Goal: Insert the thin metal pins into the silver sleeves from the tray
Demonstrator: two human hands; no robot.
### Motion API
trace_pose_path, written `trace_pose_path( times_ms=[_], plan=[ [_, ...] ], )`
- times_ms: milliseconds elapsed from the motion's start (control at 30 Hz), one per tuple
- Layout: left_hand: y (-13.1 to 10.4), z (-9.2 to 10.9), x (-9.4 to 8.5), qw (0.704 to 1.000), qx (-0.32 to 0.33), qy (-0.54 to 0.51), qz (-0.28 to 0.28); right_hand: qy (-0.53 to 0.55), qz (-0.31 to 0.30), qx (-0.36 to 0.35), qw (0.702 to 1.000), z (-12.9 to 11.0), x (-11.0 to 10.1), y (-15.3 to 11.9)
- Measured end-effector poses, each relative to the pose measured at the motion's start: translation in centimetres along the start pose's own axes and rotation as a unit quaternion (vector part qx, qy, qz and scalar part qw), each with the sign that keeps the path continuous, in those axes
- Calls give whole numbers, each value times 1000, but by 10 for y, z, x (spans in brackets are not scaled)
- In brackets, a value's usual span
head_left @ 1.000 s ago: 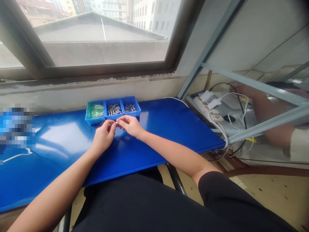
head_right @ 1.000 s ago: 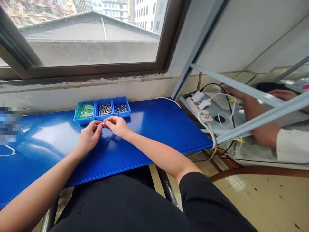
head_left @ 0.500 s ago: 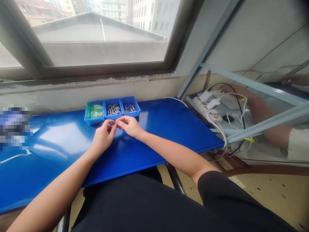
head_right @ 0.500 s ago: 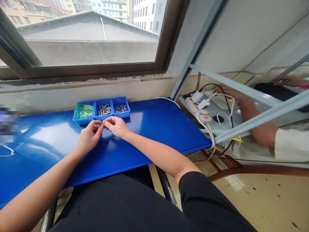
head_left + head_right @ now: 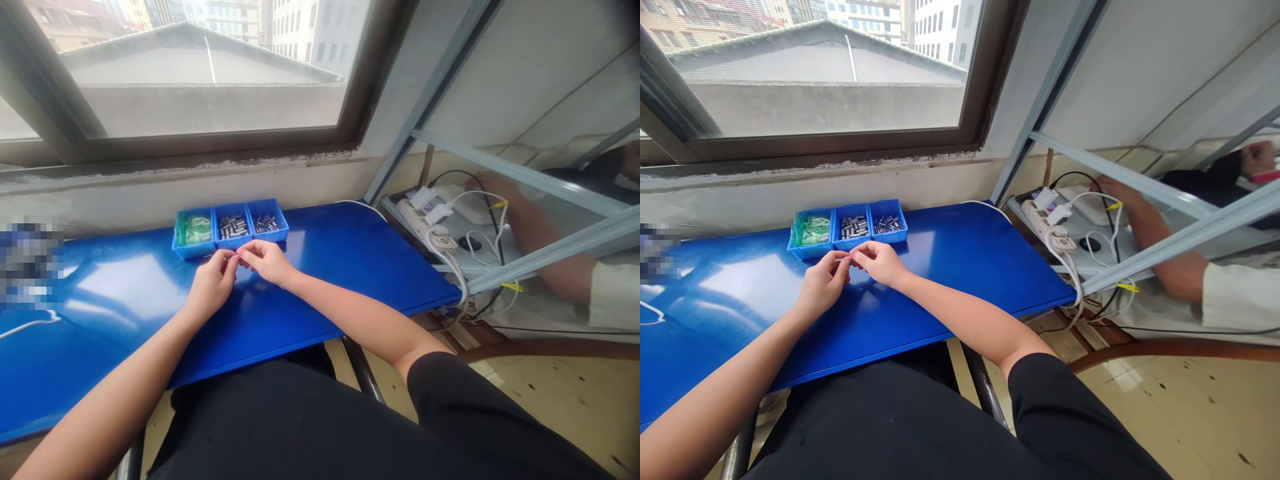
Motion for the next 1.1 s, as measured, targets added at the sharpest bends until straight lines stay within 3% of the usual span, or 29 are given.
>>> trace_pose_path(
  times_ms=[1100],
  plan=[
    [1, -3, 4, 999, -14, 14, -32, -56, -21, -25, 998, -4, 4, 0]
  ],
)
Point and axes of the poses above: each hand's wrist, its own y-axis towards the middle knuckle, its own x-axis out of the palm, z = x × y, the point moved 10 cm from there along y, towards the middle knuckle, and after that the axes turned 2 degrees about z, right-handed, at the moved point
